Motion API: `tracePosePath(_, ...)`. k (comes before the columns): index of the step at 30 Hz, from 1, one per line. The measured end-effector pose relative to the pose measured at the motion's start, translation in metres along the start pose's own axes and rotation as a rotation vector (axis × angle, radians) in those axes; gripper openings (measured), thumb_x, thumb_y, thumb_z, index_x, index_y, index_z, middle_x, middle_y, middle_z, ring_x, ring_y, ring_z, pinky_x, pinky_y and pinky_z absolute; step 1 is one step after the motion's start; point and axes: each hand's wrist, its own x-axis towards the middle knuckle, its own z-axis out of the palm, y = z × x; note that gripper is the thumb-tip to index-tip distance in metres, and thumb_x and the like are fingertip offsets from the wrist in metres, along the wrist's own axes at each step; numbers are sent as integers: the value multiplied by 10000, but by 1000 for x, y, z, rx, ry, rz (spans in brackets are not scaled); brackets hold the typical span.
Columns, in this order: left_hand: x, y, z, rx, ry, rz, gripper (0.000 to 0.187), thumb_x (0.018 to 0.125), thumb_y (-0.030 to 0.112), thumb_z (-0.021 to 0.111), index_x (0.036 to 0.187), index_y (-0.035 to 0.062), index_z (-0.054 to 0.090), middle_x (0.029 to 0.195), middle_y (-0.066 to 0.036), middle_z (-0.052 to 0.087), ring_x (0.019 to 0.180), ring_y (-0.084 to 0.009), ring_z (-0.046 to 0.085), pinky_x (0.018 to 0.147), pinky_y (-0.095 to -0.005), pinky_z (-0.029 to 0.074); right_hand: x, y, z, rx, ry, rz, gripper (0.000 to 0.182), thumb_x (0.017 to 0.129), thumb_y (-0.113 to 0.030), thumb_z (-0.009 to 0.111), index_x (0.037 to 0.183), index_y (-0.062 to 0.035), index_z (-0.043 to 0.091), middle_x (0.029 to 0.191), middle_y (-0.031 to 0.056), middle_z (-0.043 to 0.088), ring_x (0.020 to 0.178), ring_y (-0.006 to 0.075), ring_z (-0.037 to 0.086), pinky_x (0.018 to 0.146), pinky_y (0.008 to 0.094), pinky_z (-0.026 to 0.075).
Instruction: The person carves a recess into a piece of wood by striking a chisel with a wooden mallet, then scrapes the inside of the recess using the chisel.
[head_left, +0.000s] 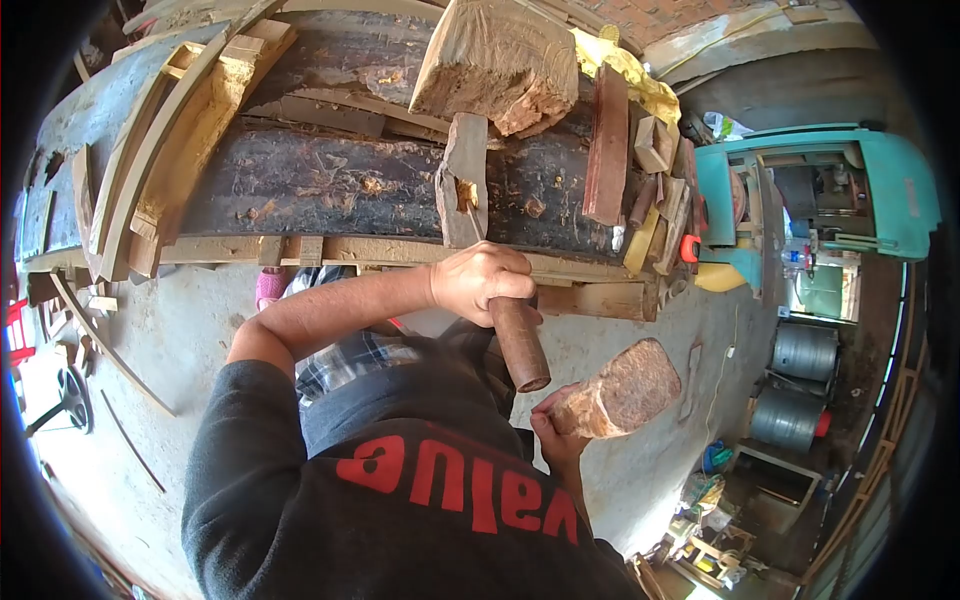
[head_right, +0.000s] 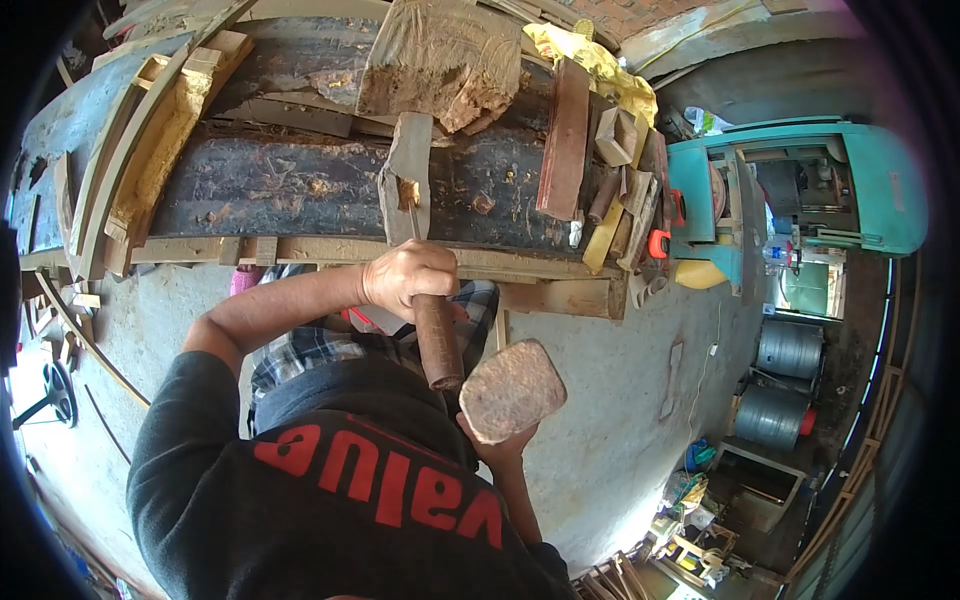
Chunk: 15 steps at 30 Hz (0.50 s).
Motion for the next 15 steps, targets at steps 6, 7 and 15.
tracePosePath(6, 8, 12, -2, -12, 60, -13, 320, 708, 226, 806, 739, 66, 530, 627, -92, 509, 592, -321, 565, 512, -414, 443, 12, -42, -6, 134, -138, 257, 525, 769, -210, 783, 1098, -19, 421, 770, 63, 586, 682, 134, 532, 652, 265, 429)
tracePosePath(7, 8, 13, -1, -18, 64, -25, 315, 711, 226, 805, 748, 68, 535, 627, -93, 511, 592, -321, 565, 513, -413, 444, 14, -44, -6, 137, -134, 293, 521, 772, -202, 780, 1098, -20, 417, 771, 65, 586, 685, 134, 532, 651, 264, 430)
tracePosePath(15, 5, 5, 4, -41, 88, -95, 320, 694, 178, 783, 732, 67, 485, 632, -108, 496, 580, -348, 537, 526, -429, 430, 29, -57, -23, -73, -179, -8, 428, 789, -154, 728, 1076, -25, 439, 785, 74, 580, 684, 153, 539, 663, 271, 450)
